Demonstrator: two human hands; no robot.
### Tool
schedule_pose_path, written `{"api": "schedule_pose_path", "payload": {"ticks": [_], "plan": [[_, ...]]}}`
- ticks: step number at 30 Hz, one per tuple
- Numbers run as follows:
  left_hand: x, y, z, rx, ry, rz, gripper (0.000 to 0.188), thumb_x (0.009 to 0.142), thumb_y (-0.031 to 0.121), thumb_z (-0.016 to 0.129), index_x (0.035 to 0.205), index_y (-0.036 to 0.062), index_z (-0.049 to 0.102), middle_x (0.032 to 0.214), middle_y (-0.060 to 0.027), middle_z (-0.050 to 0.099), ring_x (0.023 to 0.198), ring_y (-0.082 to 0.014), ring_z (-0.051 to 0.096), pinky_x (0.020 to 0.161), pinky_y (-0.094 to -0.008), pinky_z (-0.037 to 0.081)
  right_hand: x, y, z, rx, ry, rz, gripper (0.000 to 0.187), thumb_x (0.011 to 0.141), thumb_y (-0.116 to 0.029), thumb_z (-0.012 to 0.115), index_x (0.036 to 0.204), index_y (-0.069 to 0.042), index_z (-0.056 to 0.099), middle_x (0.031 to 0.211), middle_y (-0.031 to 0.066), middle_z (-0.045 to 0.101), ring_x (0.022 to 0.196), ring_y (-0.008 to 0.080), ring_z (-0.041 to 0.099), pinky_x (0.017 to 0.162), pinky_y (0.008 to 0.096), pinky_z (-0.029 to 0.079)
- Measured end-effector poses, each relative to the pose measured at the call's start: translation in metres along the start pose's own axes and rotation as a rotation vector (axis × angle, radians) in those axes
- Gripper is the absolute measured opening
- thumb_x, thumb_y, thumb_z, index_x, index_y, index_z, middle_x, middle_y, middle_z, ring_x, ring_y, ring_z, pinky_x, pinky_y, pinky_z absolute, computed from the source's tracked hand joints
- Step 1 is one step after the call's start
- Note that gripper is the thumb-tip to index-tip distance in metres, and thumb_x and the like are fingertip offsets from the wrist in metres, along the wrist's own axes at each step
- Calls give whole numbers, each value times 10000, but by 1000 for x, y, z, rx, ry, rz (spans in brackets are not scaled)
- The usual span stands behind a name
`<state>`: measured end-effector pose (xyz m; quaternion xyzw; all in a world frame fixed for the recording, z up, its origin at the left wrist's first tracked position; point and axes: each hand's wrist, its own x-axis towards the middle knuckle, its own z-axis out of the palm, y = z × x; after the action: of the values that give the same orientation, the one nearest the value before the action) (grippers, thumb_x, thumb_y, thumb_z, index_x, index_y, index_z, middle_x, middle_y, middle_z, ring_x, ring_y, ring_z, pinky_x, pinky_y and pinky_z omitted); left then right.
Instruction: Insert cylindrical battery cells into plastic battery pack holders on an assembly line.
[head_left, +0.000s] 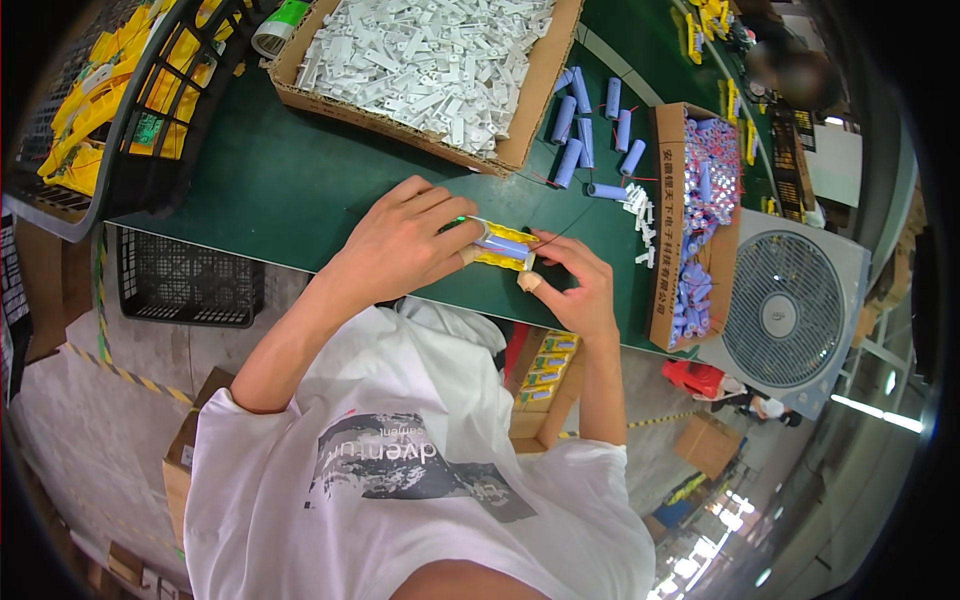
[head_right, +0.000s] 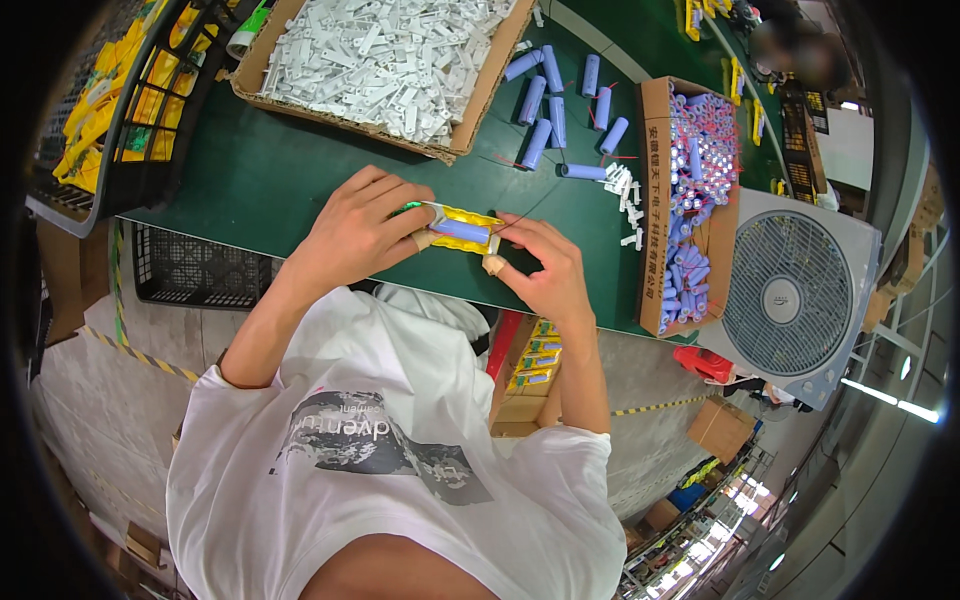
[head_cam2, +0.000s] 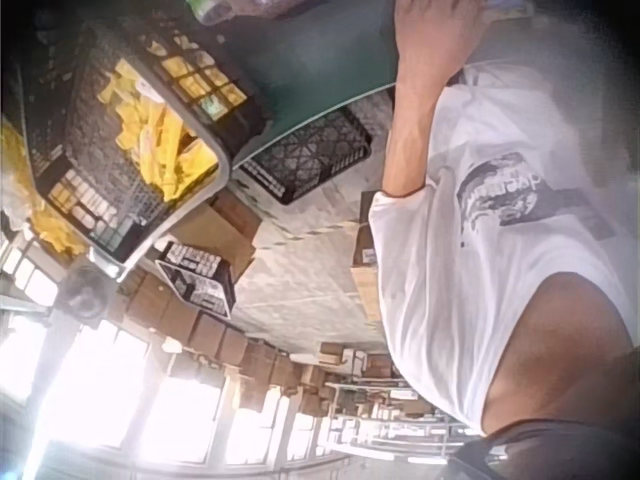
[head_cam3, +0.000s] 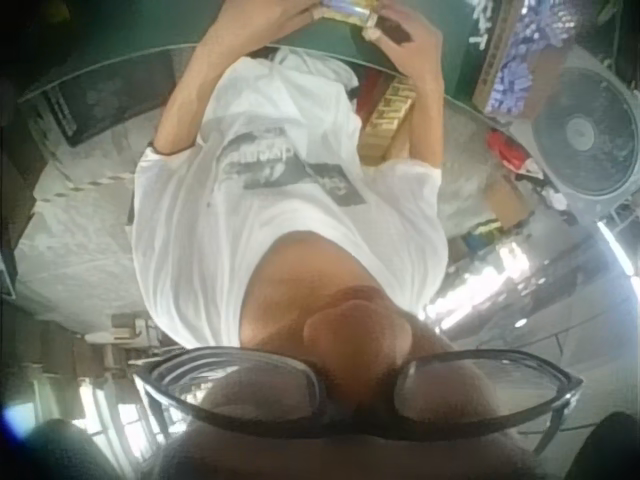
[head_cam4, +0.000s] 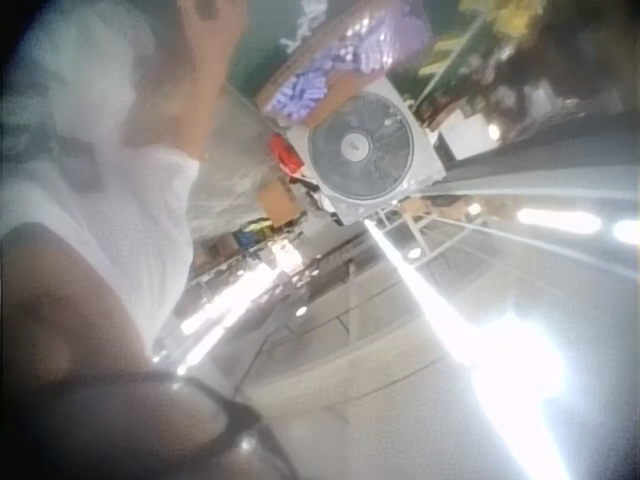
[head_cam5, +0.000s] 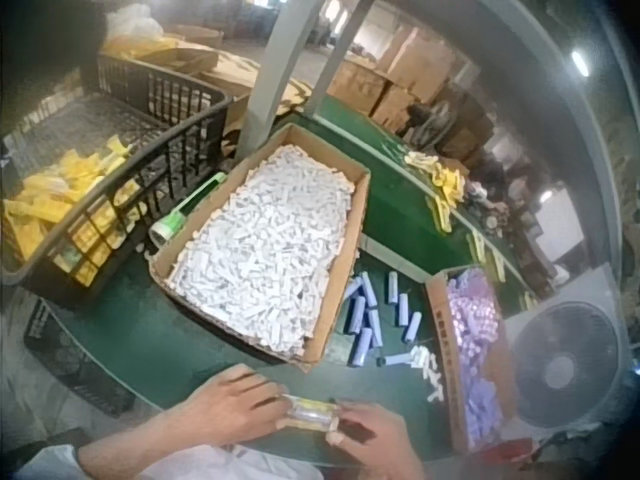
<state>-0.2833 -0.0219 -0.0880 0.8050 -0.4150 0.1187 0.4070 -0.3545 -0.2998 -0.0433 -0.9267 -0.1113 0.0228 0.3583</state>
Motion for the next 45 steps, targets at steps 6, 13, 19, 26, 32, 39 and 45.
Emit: {"api": "schedule_pose_path", "payload": {"ticks": [6,13,19,26,32,39,45], "plan": [[-4,-2,0,-20,7,-14,259,768,187,861,946,81,707,1053,-30,721,923,-220,675,859,-372,512,14,8,-12,-148,-118,-188,358,760,-162,901,1072,-44,771,1192,90,780,949,256,736,833,367,605],[-4,-1,1,0,-13,22,202,837,239,816,949,104,718,975,2,663,908,-186,647,867,-355,489,34,-7,-28,-231,-321,-217,357,760,-202,894,1039,-60,724,1033,62,734,953,276,711,839,371,590],[-4,-3,2,16,-1,34,206,807,232,814,928,105,707,993,11,670,914,-184,647,877,-350,492,33,-5,-19,137,-331,257,298,789,-89,865,1032,-35,700,1028,57,719,924,185,689,872,318,551],[2,-3,-5,3,-43,78,282,780,200,846,999,91,705,1083,-47,720,934,-233,681,861,-383,520,17,0,-2,346,-99,372,424,842,-10,819,1248,-14,695,1018,39,712,937,103,660,877,265,539],[2,6,-19,184,92,330,250,838,273,809,1017,135,702,1099,-86,726,957,-238,695,856,-391,539,-4,-3,5,569,-133,408,280,985,-30,695,1258,21,656,1033,64,756,905,86,701,806,263,569],[46,54,-51,251,283,322,168,916,301,781,1025,223,678,1173,-97,758,1060,-271,750,932,-405,491,0,-20,-61,778,-8,416,264,1014,9,633,1277,26,630,1152,120,749,996,140,725,847,290,597],[98,114,-86,-991,493,88,469,1030,440,641,1219,11,661,1309,-257,678,1166,-435,696,1120,-581,432,88,16,-146,810,450,423,249,982,-44,673,1219,29,670,1097,125,757,887,184,761,762,290,612]]}}
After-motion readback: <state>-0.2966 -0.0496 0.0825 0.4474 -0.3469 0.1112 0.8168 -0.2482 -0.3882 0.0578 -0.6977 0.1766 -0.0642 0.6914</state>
